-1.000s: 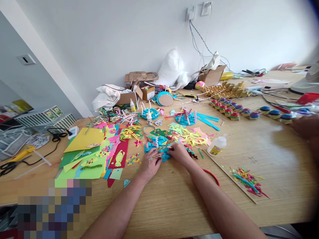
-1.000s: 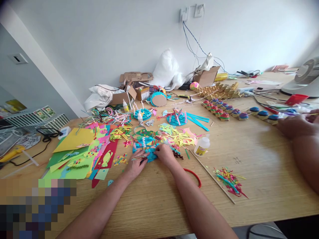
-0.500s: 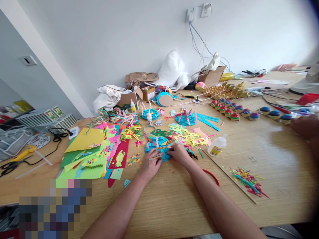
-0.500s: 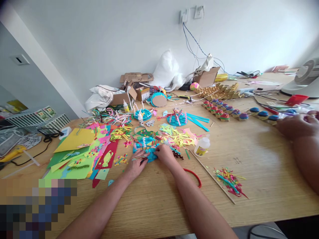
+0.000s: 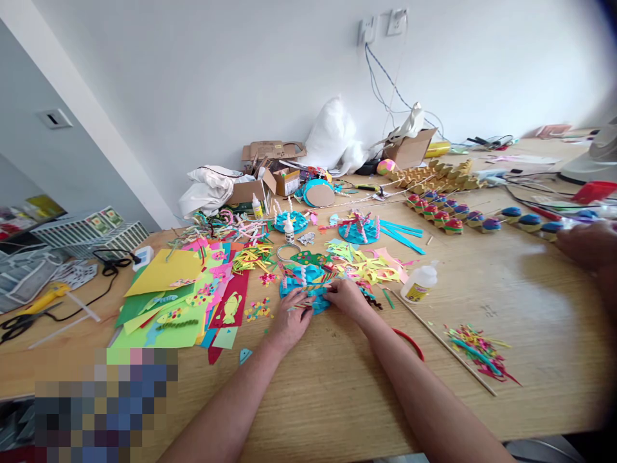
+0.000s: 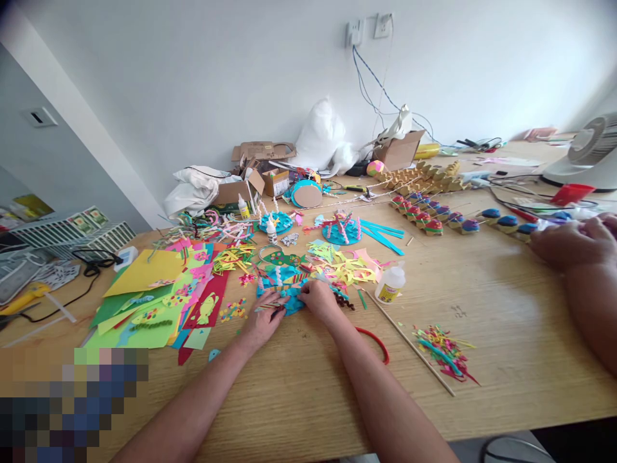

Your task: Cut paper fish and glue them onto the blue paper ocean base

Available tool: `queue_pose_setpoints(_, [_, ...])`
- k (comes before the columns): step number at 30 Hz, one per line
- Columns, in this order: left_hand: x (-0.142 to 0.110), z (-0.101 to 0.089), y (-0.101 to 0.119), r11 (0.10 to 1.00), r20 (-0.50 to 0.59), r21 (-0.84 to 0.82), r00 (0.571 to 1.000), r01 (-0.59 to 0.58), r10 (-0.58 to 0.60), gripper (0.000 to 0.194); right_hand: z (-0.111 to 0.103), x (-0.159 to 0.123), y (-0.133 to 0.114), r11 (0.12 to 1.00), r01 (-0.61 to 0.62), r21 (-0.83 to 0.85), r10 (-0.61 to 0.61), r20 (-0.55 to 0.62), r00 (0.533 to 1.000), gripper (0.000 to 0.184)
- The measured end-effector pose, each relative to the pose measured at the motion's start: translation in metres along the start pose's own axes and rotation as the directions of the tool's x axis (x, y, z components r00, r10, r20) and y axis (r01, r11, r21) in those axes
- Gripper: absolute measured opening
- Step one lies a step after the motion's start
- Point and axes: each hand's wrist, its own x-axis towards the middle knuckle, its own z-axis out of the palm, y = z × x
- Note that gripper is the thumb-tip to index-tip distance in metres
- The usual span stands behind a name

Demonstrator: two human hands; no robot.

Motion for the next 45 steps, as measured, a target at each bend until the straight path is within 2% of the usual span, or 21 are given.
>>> queue_pose_setpoints(45, [-0.0003,0.0000,0.0007,1.000,0.009,-0.012,1.000,0.023,-0.023,0.027,-0.0031,-0.0019,0.0084,0.994,0.033,0.106,-0.028,-0.041,0.999,0.013])
